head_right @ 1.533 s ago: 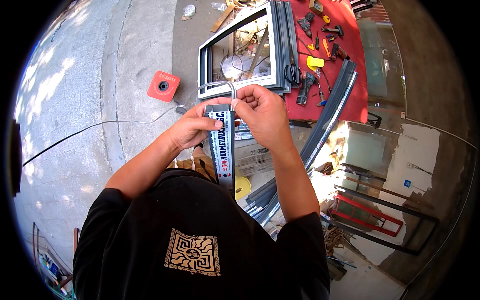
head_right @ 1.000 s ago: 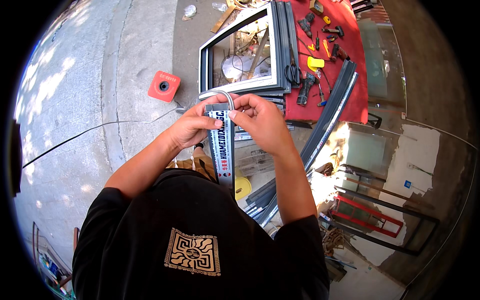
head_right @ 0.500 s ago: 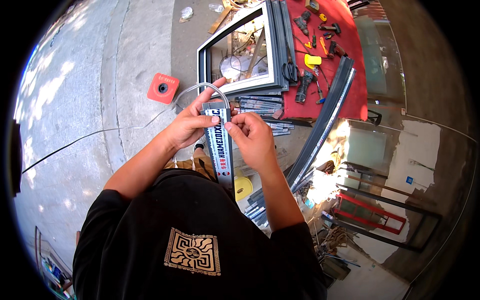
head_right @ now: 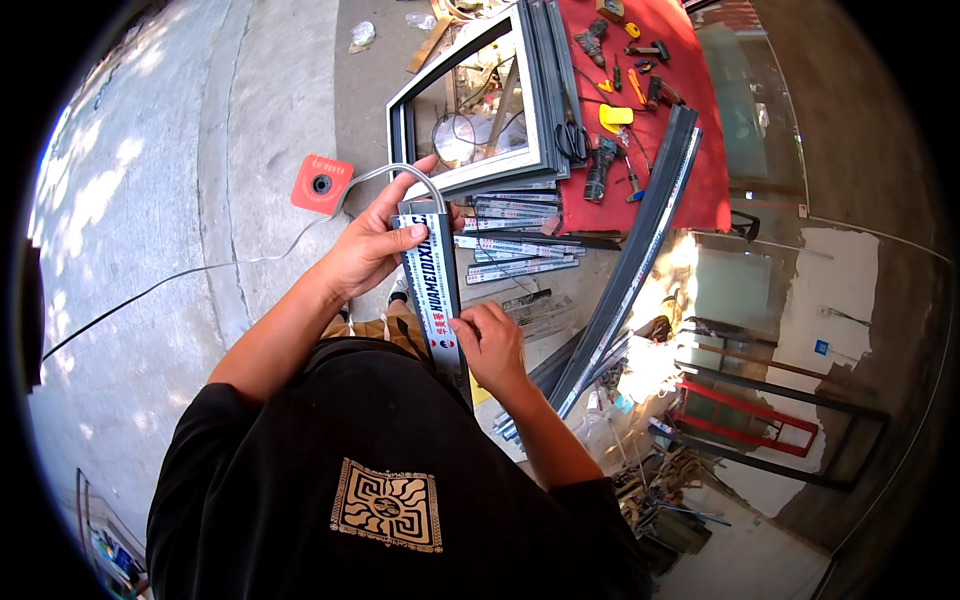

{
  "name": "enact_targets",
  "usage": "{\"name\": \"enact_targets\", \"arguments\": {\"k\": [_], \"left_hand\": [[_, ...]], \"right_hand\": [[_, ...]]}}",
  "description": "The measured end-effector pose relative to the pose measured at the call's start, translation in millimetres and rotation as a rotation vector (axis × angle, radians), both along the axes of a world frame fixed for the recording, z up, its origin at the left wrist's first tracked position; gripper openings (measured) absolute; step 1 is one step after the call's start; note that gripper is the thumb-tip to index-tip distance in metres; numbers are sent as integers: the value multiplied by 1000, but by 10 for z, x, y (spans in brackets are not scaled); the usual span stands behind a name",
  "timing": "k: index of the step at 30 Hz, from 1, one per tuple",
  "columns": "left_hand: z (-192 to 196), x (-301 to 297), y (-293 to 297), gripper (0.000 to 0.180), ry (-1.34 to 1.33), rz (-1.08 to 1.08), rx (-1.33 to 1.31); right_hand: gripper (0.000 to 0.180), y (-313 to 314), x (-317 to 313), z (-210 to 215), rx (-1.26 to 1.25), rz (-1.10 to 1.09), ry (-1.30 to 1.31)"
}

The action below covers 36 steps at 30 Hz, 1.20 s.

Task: The person inserts a black rubber seal into the groove of metal window frames using shears to cut the strip to length and pressing it into place by hand.

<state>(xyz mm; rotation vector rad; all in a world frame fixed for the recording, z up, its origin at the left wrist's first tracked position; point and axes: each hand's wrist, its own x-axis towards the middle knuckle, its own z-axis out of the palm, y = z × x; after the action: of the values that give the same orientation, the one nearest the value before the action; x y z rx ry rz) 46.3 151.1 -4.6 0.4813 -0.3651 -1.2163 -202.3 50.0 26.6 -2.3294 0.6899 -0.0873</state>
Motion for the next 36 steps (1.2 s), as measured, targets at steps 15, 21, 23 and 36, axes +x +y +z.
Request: {"name": "enact_targets", "arguments": {"k": [15, 21, 23, 36], "left_hand": [[-20, 3, 113, 92, 37, -13, -21], [1, -5, 175, 92, 57, -56, -54], [22, 1, 203, 93, 72, -61, -58], [-196, -92, 78, 95, 152, 9, -282]], "right_hand": [[21, 332, -599, -248, -18, -23, 106], [15, 500, 274, 212, 69, -277, -120], [14, 557, 274, 215, 23, -289, -126], [20, 1206, -1375, -745, -325, -223, 31]]}}
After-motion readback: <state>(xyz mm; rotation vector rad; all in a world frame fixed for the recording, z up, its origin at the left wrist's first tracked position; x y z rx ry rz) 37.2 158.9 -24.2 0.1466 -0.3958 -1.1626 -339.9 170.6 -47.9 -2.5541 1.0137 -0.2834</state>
